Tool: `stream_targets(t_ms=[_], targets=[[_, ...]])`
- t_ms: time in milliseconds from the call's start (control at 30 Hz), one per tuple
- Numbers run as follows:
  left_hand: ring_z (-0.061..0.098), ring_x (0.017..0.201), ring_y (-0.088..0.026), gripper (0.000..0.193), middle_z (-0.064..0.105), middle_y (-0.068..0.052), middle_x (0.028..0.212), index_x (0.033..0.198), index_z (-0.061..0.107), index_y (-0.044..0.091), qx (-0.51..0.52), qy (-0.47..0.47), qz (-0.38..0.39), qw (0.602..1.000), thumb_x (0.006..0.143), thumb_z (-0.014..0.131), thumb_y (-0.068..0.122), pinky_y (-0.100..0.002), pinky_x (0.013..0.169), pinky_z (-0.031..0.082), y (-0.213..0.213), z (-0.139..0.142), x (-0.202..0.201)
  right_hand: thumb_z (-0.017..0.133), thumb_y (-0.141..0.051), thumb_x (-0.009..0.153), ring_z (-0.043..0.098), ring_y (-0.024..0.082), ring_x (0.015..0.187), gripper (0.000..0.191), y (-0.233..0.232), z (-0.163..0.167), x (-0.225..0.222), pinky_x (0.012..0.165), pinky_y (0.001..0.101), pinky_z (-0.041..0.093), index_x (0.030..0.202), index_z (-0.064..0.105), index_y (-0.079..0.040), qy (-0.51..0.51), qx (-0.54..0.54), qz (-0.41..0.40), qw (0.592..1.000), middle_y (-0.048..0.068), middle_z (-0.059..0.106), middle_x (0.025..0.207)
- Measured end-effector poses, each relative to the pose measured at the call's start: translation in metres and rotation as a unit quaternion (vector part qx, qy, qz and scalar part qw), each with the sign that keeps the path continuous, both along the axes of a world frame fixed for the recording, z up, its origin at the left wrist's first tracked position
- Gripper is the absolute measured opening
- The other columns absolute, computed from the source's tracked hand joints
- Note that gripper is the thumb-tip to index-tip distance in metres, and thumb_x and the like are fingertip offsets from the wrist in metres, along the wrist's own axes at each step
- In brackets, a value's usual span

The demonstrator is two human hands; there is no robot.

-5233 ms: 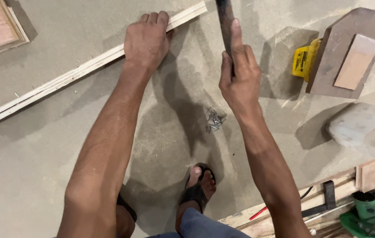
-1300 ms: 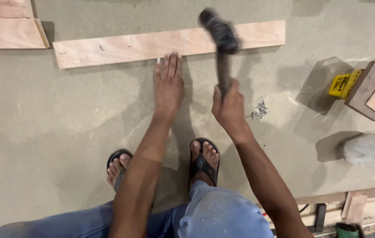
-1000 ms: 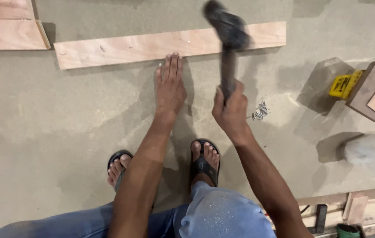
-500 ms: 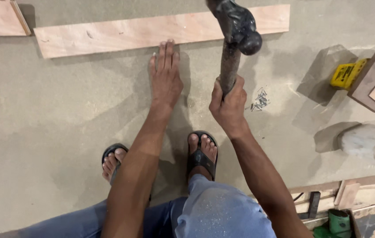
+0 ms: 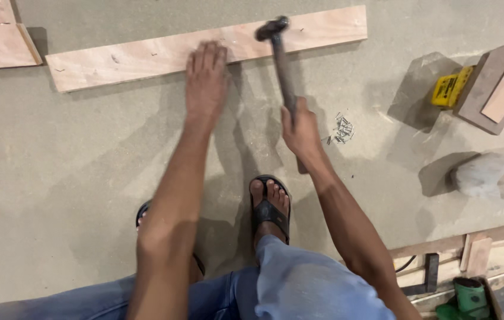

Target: The person applies glue to a wooden plank, aligns it with another plank, and hammers nails to join them. They repeat this process with additional planks, using a pencil to mark measurements and a hammer to secure the pieces together.

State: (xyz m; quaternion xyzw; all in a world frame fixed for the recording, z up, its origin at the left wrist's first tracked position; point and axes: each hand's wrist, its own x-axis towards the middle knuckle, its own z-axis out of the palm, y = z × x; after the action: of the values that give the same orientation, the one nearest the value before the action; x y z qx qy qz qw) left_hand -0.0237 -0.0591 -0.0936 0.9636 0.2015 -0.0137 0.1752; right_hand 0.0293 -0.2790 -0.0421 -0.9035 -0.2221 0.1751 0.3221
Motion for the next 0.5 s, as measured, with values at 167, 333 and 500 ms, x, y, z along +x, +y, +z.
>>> stream_targets(t_ms=[167,333,500], targets=[[0.024,0.153,-0.026,0.073,0.032,-0.009,0.166,0.159,0.040,0.012,0.047,-0.031,-0.101,0.993,0.097,0.068,0.039,-0.046,0.127,0.019,0.025,-0.009,0.018,0.059,-0.015,0.107,0.070,0.024,0.062,0.016,-0.092,-0.007,0.011,0.054,0.0391,0.052,0.112,0.055,0.000,-0.039,0.054,-0.079,0.995,0.015,0.068,0.073],[0.029,0.154,-0.026,0.066,0.035,-0.008,0.167,0.161,0.044,0.009,0.113,-0.018,-0.182,0.977,0.104,0.067,0.034,-0.042,0.130,0.025,0.014,-0.015,0.048,0.060,-0.015,0.106,0.071,0.022,0.069,0.021,-0.152,-0.027,0.051,0.062,0.0390,0.054,0.117,0.054,0.001,-0.056,0.020,-0.174,0.983,0.013,0.068,0.076],[0.030,0.155,-0.031,0.073,0.036,-0.012,0.165,0.160,0.044,0.005,0.019,0.031,-0.131,0.991,0.101,0.071,0.039,-0.044,0.132,0.025,0.005,-0.010,0.056,0.065,-0.008,0.099,0.066,0.039,0.090,0.028,-0.186,-0.048,0.082,0.080,0.0487,0.052,0.121,0.052,0.005,-0.110,-0.036,-0.256,0.960,0.025,0.065,0.100]])
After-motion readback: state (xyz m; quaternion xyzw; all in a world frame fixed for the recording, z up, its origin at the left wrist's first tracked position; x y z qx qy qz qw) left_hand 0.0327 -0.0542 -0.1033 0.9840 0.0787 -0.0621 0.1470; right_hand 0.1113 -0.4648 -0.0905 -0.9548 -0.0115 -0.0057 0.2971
